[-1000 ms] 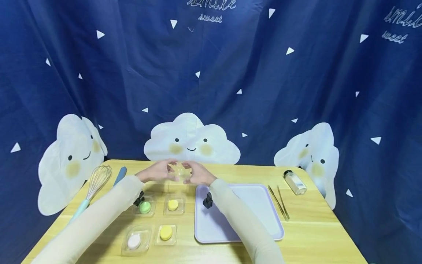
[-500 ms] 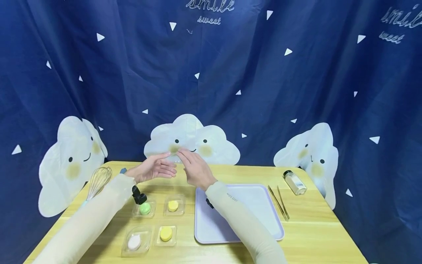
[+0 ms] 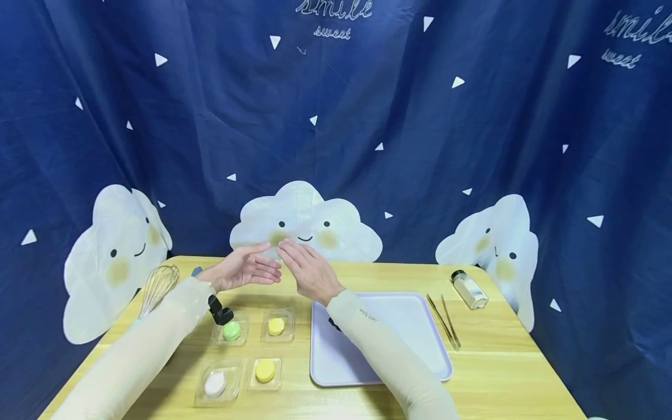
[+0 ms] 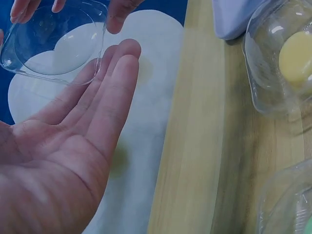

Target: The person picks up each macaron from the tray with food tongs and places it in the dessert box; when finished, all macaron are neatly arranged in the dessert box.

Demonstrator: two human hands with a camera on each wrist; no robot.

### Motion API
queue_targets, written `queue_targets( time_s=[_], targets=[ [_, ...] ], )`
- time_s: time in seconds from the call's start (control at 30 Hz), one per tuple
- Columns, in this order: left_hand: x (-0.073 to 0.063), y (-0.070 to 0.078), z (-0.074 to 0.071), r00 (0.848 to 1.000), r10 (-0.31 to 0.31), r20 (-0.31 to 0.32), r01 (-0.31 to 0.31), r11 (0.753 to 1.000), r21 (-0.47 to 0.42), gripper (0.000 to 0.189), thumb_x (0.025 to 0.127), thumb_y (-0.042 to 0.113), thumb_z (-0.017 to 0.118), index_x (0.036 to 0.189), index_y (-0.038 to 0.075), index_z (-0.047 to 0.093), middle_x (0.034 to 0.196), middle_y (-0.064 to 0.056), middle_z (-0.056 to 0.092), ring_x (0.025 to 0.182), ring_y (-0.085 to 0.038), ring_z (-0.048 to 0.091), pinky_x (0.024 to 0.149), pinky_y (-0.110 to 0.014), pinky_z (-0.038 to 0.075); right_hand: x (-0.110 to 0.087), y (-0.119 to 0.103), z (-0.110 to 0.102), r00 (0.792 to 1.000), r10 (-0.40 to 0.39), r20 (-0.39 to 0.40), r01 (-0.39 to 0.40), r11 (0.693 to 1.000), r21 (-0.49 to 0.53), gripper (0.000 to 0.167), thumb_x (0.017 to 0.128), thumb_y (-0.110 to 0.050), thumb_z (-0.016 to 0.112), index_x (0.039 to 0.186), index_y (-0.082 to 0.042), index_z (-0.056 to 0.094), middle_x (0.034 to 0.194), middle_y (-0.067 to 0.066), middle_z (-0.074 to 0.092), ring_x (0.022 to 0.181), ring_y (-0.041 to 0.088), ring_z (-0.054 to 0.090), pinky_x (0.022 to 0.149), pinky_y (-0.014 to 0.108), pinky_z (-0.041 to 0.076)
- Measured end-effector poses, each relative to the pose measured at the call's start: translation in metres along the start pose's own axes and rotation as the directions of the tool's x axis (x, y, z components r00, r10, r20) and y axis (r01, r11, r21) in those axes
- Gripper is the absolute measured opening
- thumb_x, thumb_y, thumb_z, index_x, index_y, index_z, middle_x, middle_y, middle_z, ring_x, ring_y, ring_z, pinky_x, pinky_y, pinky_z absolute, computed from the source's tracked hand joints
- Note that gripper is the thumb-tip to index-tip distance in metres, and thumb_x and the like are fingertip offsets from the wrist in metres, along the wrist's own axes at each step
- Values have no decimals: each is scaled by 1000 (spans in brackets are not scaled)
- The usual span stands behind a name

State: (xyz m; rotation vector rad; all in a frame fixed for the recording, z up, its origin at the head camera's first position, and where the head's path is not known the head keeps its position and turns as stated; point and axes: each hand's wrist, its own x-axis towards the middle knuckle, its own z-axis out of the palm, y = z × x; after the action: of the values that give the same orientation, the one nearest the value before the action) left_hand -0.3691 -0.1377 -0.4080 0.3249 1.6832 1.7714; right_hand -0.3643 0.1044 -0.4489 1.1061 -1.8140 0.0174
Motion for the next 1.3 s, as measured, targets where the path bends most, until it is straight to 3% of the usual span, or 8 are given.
queue_targets(
  time_s=[0.47, 0.67, 0.83, 0.93, 1.0, 1.07, 1.2, 1.3],
  targets=[
    [-4, -5, 0, 999, 42, 2, -42, 999, 8, 68, 105, 40, 48, 142, -16, 43, 121, -17, 72, 115, -30, 71, 102, -34, 57, -1, -5, -1, 998, -60, -31, 58, 996, -63, 57, 87, 3, 38, 142, -3, 48, 146, 11, 56, 137, 25, 54, 116, 36, 46],
    [-4, -6, 1, 996, 81, -48, -80, 996, 27, 66, 104, 37, 51, 142, -16, 42, 118, -14, 73, 111, -26, 72, 102, -35, 58, -1, -5, 0, 1000, -24, 5, 24, 999, -39, 63, 84, -4, 62, 144, -4, 44, 148, 11, 53, 141, 26, 50, 119, 38, 43],
    [-4, -8, 1, 976, 183, -115, -159, 970, 185, 58, 101, 26, 59, 144, -10, 45, 142, -26, 57, 127, -30, 63, 114, -41, 48, 2, -6, -4, 994, 102, 27, -104, 985, 134, 87, 76, -18, 84, 148, -2, 39, 152, 14, 48, 143, 29, 47, 121, 40, 40],
    [-8, -9, 3, 953, 262, -150, -201, 923, 328, 63, 95, 23, 69, 146, -7, 46, 150, -27, 50, 136, -34, 55, 120, -47, 41, 8, -8, -12, 963, 251, 94, -268, 900, 343, 98, 73, -18, 89, 153, -2, 34, 155, 15, 45, 145, 30, 45, 123, 41, 37],
    [-11, -8, 5, 935, 309, -172, -216, 886, 410, 69, 91, 23, 76, 147, -3, 46, 150, -25, 52, 138, -36, 53, 120, -49, 40, 13, -9, -18, 918, 352, 182, -396, 795, 460, 101, 75, -18, 89, 156, -4, 30, 157, 14, 43, 146, 29, 43, 124, 42, 37],
    [-16, -7, 9, 921, 349, -174, -232, 849, 475, 74, 87, 23, 80, 148, 0, 46, 148, -23, 55, 139, -37, 52, 120, -51, 40, 16, -10, -23, 858, 428, 285, -512, 663, 546, 100, 77, -16, 88, 157, -7, 29, 160, 12, 41, 147, 28, 42, 122, 42, 39],
    [-26, -6, 17, 898, 415, -149, -265, 777, 570, 80, 81, 24, 85, 149, 5, 47, 148, -17, 57, 141, -37, 51, 119, -50, 41, 18, -13, -32, 758, 468, 455, -645, 429, 632, 94, 78, -12, 87, 156, -9, 33, 161, 11, 40, 147, 27, 42, 117, 44, 45],
    [-35, -9, 25, 878, 462, -123, -288, 717, 634, 80, 79, 25, 87, 147, 5, 49, 147, -17, 58, 139, -37, 52, 118, -49, 43, 17, -18, -38, 721, 436, 539, -682, 310, 662, 87, 80, -9, 85, 154, -9, 39, 158, 10, 45, 146, 27, 45, 116, 43, 46]
  ],
)
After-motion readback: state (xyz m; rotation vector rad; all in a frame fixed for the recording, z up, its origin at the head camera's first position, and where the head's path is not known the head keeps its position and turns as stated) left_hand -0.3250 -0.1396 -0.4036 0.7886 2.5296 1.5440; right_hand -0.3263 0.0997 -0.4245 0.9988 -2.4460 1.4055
